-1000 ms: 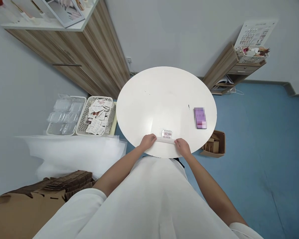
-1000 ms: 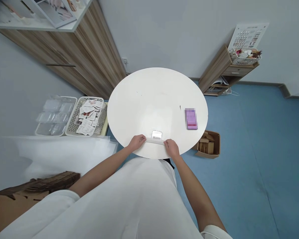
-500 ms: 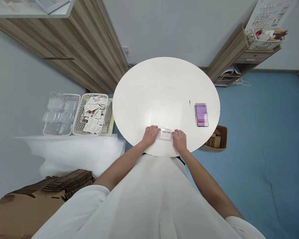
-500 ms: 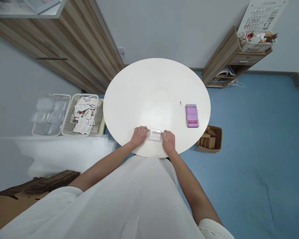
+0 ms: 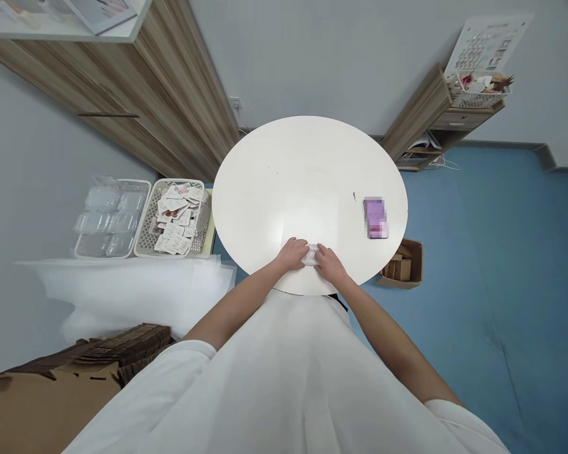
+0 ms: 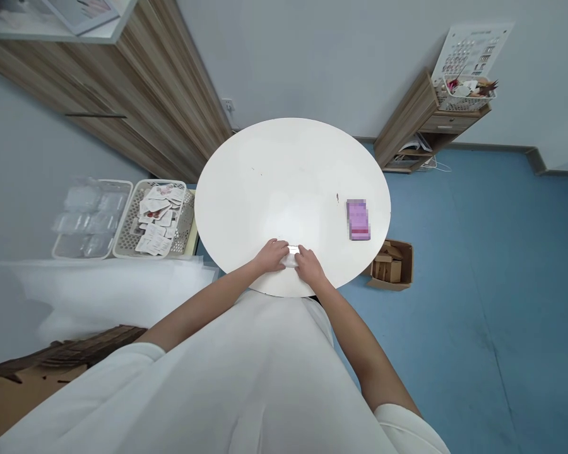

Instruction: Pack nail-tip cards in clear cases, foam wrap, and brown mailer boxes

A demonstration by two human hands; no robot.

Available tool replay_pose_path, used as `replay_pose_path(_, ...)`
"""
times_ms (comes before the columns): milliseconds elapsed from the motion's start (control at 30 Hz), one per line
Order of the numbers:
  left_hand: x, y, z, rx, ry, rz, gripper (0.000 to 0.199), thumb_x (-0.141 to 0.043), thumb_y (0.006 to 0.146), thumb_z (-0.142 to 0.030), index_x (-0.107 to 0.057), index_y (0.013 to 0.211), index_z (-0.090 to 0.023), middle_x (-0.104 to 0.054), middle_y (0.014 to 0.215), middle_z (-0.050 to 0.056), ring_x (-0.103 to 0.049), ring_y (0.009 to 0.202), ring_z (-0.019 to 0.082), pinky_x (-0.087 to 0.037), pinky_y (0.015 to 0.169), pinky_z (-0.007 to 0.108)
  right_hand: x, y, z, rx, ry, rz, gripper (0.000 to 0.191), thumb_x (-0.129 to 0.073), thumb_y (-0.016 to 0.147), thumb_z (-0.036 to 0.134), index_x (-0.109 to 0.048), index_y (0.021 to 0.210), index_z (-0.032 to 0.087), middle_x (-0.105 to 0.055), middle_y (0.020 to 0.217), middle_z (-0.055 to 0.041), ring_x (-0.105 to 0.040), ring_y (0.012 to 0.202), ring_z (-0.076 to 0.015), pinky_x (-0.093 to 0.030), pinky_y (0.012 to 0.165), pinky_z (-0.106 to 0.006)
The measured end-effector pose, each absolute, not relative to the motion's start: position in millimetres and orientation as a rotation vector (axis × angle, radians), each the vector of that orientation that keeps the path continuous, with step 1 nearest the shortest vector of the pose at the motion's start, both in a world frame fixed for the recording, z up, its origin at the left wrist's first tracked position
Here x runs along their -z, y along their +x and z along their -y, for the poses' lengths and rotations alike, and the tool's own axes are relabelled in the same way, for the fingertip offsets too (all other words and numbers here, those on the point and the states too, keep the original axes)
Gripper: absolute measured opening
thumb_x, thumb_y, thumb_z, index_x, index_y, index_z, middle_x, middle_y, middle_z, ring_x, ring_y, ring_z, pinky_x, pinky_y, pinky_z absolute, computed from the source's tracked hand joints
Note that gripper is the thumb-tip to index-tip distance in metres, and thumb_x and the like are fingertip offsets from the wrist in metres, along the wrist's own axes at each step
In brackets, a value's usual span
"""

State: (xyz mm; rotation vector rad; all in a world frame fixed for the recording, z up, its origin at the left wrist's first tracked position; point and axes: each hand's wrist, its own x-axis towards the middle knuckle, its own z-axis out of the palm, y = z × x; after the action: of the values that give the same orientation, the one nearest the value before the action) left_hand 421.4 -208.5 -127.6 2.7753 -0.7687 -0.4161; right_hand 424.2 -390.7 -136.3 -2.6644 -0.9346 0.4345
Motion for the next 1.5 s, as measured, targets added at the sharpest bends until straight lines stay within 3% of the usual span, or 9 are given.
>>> replay_pose_path(133,122.0,410.2,206.5,0.435,2.707,0.828,0.037,-0.061,0.059,-0.036,-0.053,0.089,-0.016,-0.056,0.094,0.009,-0.052,0.088,0.024,-0.032,0.084,0.036,127.9,408.9,391.5,-0.45,-2.594,0.948,0.02,-0.054,0.067,0.018,-0.049,0.086,0.016,-0.047,0.117,-0.0144,-0.048,0.092,-0.0239,-0.039,0.078,-0.036)
replay_pose_path(267,115.6,383.4,196.0,0.513,2.599,0.822,0.034,-0.06,0.059,-0.04,-0.053,0.085,-0.018,-0.057,0.078,0.004,-0.053,0.074,0.021,-0.036,0.07,0.031,115.0,387.0,393.5,-0.601,-2.496,0.92,0.02,-0.053,0.066,0.026,-0.046,0.083,0.019,-0.055,0.083,-0.0042,-0.047,0.072,-0.0182,-0.037,0.064,-0.029)
replay_pose_path(433,111.9,373.6,188.3,0.481,2.536,0.708,0.025,-0.053,0.068,-0.037,-0.054,0.087,-0.02,-0.058,0.078,0.002,-0.053,0.077,0.019,-0.037,0.072,0.03,103.4,386.2,392.0,-0.628,-2.448,0.867,0.013,-0.047,0.071,0.025,-0.046,0.083,0.02,-0.051,0.067,0.0007,-0.044,0.066,-0.016,-0.034,0.063,-0.027)
replay_pose_path(633,106.2,389.1,180.0,0.495,2.444,0.497,0.031,-0.041,0.079,-0.043,-0.059,0.088,-0.019,-0.059,0.092,0.005,-0.055,0.084,0.019,-0.04,0.073,0.029,98.7,412.3,389.0,-0.554,-2.46,0.709,0.016,-0.044,0.079,0.031,-0.053,0.085,0.019,-0.055,0.089,-0.0052,-0.05,0.079,-0.0165,-0.038,0.069,-0.027)
replay_pose_path(767,109.4,396.7,174.8,0.544,2.324,0.317,0.031,-0.041,0.08,-0.04,-0.057,0.1,-0.022,-0.061,0.097,0.002,-0.056,0.085,0.017,-0.042,0.071,0.026,98.4,426.7,385.8,-0.655,-2.509,0.613,0.021,-0.041,0.083,0.032,-0.057,0.091,0.02,-0.059,0.091,-0.0062,-0.054,0.082,-0.0176,-0.039,0.068,-0.028)
replay_pose_path(967,126.1,411.2,171.5,0.696,2.32,0.037,0.025,-0.045,0.077,-0.035,-0.06,0.091,-0.02,-0.063,0.093,0.002,-0.057,0.084,0.017,-0.044,0.068,0.025,108.7,439.0,382.1,-0.727,-2.481,0.407,0.019,-0.044,0.082,0.025,-0.054,0.097,0.022,-0.063,0.094,-0.005,-0.057,0.082,-0.0182,-0.041,0.063,-0.027)
replay_pose_path(1233,128.6,409.5,156.0,0.89,2.413,-0.125,0.029,-0.04,0.077,-0.038,-0.059,0.079,-0.017,-0.063,0.082,0.004,-0.059,0.072,0.017,-0.043,0.059,0.024,133.8,439.4,390.9,-0.649,-2.434,0.299,0.021,-0.041,0.081,0.023,-0.058,0.093,0.022,-0.062,0.097,-0.0035,-0.056,0.089,-0.0171,-0.043,0.072,-0.028)
replay_pose_path(1367,121.1,403.6,151.8,0.962,2.531,-0.236,0.025,-0.045,0.074,-0.037,-0.058,0.074,-0.015,-0.063,0.08,0.01,-0.059,0.077,0.023,-0.043,0.063,0.03,139.3,433.9,400.7,-0.489,-2.585,0.213,0.026,-0.042,0.081,0.021,-0.055,0.103,0.021,-0.058,0.099,-0.0074,-0.055,0.089,-0.0198,-0.043,0.071,-0.031)
replay_pose_path(1500,106.7,397.9,162.8,0.716,2.785,-0.298,0.031,-0.051,0.072,-0.037,-0.054,0.093,-0.014,-0.059,0.098,0.016,-0.053,0.094,0.03,-0.039,0.076,0.041,132.2,421.0,403.2,-0.214,-2.755,0.33,0.035,-0.041,0.079,0.013,-0.049,0.113,0.018,-0.048,0.118,-0.013,-0.044,0.109,-0.0262,-0.037,0.086,-0.041)
